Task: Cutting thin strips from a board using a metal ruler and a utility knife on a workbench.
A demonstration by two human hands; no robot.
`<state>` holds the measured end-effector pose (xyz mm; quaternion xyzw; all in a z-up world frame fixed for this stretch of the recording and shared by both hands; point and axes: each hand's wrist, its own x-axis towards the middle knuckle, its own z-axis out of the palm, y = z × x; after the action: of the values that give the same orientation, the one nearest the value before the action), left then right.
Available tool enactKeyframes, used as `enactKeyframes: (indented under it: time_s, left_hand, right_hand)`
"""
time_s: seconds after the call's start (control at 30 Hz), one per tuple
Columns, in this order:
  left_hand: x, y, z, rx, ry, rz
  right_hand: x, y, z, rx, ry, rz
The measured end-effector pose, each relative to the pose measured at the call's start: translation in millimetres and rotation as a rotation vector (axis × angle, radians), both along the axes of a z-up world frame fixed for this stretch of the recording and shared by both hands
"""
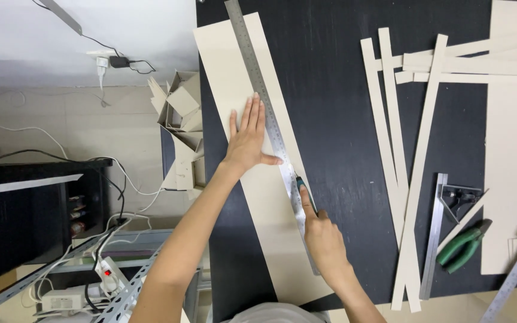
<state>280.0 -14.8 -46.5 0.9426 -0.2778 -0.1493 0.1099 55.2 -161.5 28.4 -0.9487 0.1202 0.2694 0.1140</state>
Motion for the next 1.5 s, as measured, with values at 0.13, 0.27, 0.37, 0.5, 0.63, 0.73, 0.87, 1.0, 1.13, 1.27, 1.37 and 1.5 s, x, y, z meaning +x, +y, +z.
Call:
enactKeyframes:
  time_s: [0.13, 0.27, 0.37, 0.5, 0.63, 0.73, 0.87, 1.0, 1.13, 1.27, 1.37, 1.5]
  left_hand:
    - [1.3, 0.6, -1.2, -0.007, -0.007, 0.0]
    - [1.6, -0.4, -1.7, -0.024, -0.002, 0.01]
    - [0.7, 0.5, -1.8, -0.025, -0.006, 0.008]
    - [1.3, -0.8, 0.5, -0.044, 0.034, 0.02]
    - [1.1, -0.8, -0.4, -0.048, 0.023, 0.01]
    - [1.2, -3.2, 0.2, -0.024, 0.033, 0.013]
    - [3.4, -16.8, 5.6, 0.185, 0.048, 0.005]
    - [8.6, -28.8, 22.1, 0.183, 0.275, 0.094]
    - [7.6, -43.7, 19.3, 0.349, 0.224, 0.052]
    - [7.8, -48.2, 23.4, 0.458, 0.222, 0.037]
    - [8.6, -45.4, 38.1, 0.43, 0.261, 0.036]
    - [9.0, -46.9, 26.3, 0.382, 0.319, 0.048]
  right_hand:
    - [-0.2, -0.3, -4.5, 0.002, 0.02, -0.01]
    - [1.2, 1.3, -1.2, 0.011, 0.063, -0.025]
    - [1.1, 2.3, -0.4, 0.018, 0.078, -0.035]
    - [0.7, 1.3, -0.6, 0.022, 0.062, -0.036]
    - [1.1, 0.8, -0.1, 0.027, 0.049, -0.03]
    - [5.5, 0.2, 5.0, 0.04, 0.089, -0.054]
    - [42.7, -14.9, 46.5, 0.067, 0.21, -0.016]
    - [131.7, -32.7, 99.5, 0.09, 0.158, -0.07]
    - [249.8, -8.2, 44.1, 0.168, -0.275, -0.114]
    - [318.2, 19.0, -2.4, 0.267, -0.438, -0.109]
    - [336.2, 25.1, -20.0, 0.24, -0.426, -0.097]
    - [351.1, 20.8, -24.8, 0.177, -0.445, -0.023]
